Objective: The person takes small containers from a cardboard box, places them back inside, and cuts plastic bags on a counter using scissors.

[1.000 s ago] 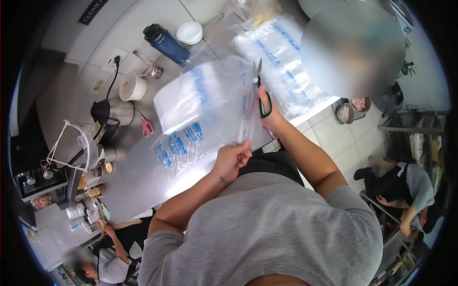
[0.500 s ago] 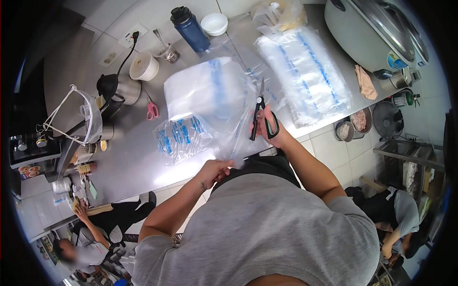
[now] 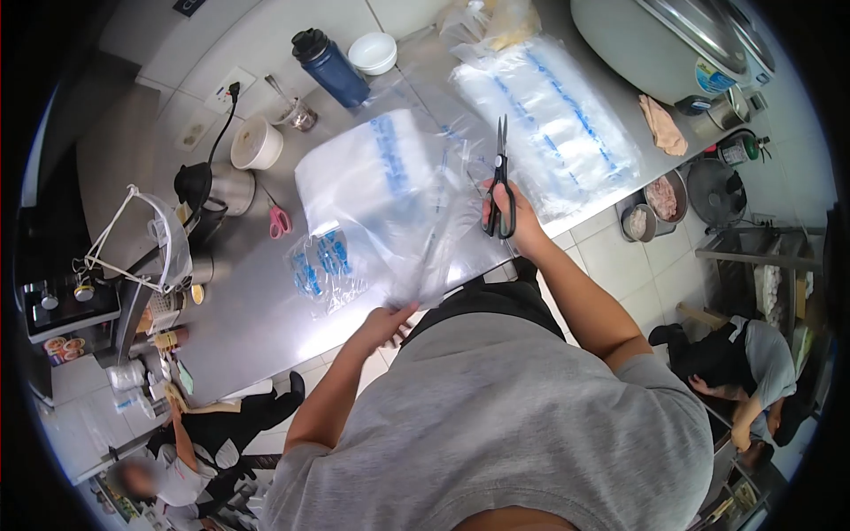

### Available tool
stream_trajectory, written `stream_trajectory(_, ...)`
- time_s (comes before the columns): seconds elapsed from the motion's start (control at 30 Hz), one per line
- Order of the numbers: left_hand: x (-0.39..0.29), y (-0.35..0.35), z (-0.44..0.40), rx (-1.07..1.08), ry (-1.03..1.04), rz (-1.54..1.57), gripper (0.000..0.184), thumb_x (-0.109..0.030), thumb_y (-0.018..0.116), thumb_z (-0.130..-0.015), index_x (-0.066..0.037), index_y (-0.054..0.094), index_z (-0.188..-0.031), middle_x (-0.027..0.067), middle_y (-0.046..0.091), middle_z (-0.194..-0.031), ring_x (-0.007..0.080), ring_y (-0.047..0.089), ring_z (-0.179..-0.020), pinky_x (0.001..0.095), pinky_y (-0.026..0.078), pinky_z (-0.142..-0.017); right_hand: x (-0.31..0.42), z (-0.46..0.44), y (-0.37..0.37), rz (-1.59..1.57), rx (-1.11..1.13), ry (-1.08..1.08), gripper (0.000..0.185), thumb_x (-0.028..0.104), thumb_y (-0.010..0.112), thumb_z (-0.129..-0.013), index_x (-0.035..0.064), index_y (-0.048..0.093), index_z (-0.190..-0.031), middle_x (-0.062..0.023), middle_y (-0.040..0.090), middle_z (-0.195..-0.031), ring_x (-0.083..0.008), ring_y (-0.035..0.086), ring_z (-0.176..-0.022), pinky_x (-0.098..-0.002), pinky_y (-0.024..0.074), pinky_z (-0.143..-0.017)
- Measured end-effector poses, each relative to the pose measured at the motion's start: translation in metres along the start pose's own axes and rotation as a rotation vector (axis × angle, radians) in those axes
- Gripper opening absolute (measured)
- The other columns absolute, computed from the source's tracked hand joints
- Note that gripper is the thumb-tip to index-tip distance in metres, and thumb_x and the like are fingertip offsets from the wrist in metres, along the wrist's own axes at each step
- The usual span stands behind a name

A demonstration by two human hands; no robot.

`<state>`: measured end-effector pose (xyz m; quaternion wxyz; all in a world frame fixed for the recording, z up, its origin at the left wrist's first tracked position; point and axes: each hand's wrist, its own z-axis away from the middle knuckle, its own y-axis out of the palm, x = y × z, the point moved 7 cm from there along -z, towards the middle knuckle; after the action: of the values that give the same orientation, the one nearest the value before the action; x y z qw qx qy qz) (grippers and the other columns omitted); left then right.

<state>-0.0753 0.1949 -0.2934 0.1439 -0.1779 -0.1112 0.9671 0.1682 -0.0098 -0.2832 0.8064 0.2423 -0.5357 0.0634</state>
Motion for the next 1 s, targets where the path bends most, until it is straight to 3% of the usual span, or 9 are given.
stream_trajectory(0.07,-0.039,-0.029,0.026,-0.074,0.097,-0.686,0.054,-0.053,0.061,-0.086,-0.002,0.066,-0.071,0.0116,0.06,-0.062,0.0262,0.056,-0.054,0.034,0.045,-0.055,0.006,0.009,-0.007,0.117,0.038,-0.02,0.055,0.056,0.05,-0.093,0.0078,0.05,-0.12,-0.0019,0.057,-0.081,-0.0123,0.056,-0.07,-0.0263,0.0429,-0.059)
stream_trajectory(0.13,-0.114,-0.039,0.065,-0.439,0.54,-0.725,0.046,-0.046,0.065,-0.084,-0.001,0.066,-0.076,0.0147,0.06,-0.066,0.0346,0.059,-0.061,0.0407,0.047,-0.061,0.007,0.025,-0.008,0.163,0.144,0.059,0.066,0.064,0.045,-0.091,0.007,0.047,-0.125,-0.0025,0.057,-0.085,-0.0126,0.056,-0.074,-0.0265,0.0445,-0.064)
stream_trajectory(0.27,-0.216,-0.02,0.04,-0.767,1.198,-0.338,0.026,-0.027,0.073,-0.08,-0.002,0.066,-0.079,0.0106,0.061,-0.074,0.0303,0.063,-0.072,0.0402,0.049,-0.068,-0.006,0.041,0.001,0.093,0.268,0.198,0.073,0.068,0.047,-0.089,0.0048,0.046,-0.126,-0.004,0.057,-0.084,-0.0137,0.057,-0.074,-0.027,0.0463,-0.067)
stream_trajectory(0.33,-0.218,-0.019,-0.031,-0.815,1.141,-0.358,0.023,-0.025,0.072,-0.079,-0.005,0.065,-0.086,0.0117,0.062,-0.088,0.0323,0.061,-0.084,0.0401,0.049,-0.07,-0.014,0.048,0.002,0.064,0.292,0.212,0.074,0.068,0.049,-0.087,0.0044,0.046,-0.125,-0.0043,0.057,-0.083,-0.0141,0.057,-0.074,-0.0273,0.0467,-0.067)
stream_trajectory(0.37,-0.216,-0.021,-0.055,-0.811,1.113,-0.325,0.021,-0.024,0.072,-0.079,-0.005,0.066,-0.085,0.0116,0.063,-0.087,0.0322,0.061,-0.083,0.0398,0.049,-0.07,-0.015,0.053,0.004,0.02,0.281,0.214,0.068,0.065,0.047,-0.09,0.0047,0.048,-0.122,-0.0026,0.059,-0.082,-0.0128,0.059,-0.072,-0.0245,0.0437,-0.063)
stream_trajectory(0.43,-0.209,-0.026,-0.086,-0.785,1.055,-0.266,0.018,-0.021,0.072,-0.078,-0.005,0.066,-0.083,0.0114,0.063,-0.084,0.0319,0.061,-0.08,0.0391,0.049,-0.07,-0.018,0.06,0.005,0.021,0.301,0.272,0.079,0.073,0.05,-0.083,0.0047,0.046,-0.124,-0.004,0.057,-0.082,-0.0148,0.058,-0.073,-0.027,0.0468,-0.067)
stream_trajectory(0.57,-0.211,-0.035,-0.077,-0.707,1.099,-0.223,0.014,-0.017,0.072,-0.079,-0.003,0.07,-0.082,0.0116,0.067,-0.077,0.0252,0.063,-0.067,0.0341,0.049,-0.065,-0.029,0.07,0.009,-0.006,0.377,0.347,0.079,0.075,0.046,-0.084,0.006,0.046,-0.123,-0.0036,0.058,-0.083,-0.0149,0.06,-0.074,-0.0259,0.0456,-0.065)
stream_trajectory(0.77,-0.208,-0.038,-0.066,-0.722,1.042,-0.118,0.014,-0.015,0.07,-0.082,-0.002,0.07,-0.087,0.0116,0.066,-0.078,0.0214,0.064,-0.068,0.0316,0.05,-0.065,-0.044,0.062,0.019,-0.098,0.419,0.432,0.084,0.08,0.042,-0.08,0.0075,0.044,-0.123,-0.0036,0.059,-0.085,-0.0153,0.061,-0.077,-0.0255,0.0451,-0.062)
stream_trajectory(1.0,-0.209,-0.037,-0.05,-0.708,1.062,-0.093,0.014,-0.014,0.07,-0.083,-0.001,0.069,-0.088,0.0114,0.066,-0.08,0.0201,0.062,-0.067,0.0309,0.049,-0.064,-0.038,0.029,0.025,-0.096,0.417,0.299,0.085,0.08,0.043,-0.079,0.0076,0.045,-0.124,-0.0031,0.059,-0.084,-0.0142,0.06,-0.076,-0.0245,0.0447,-0.062)
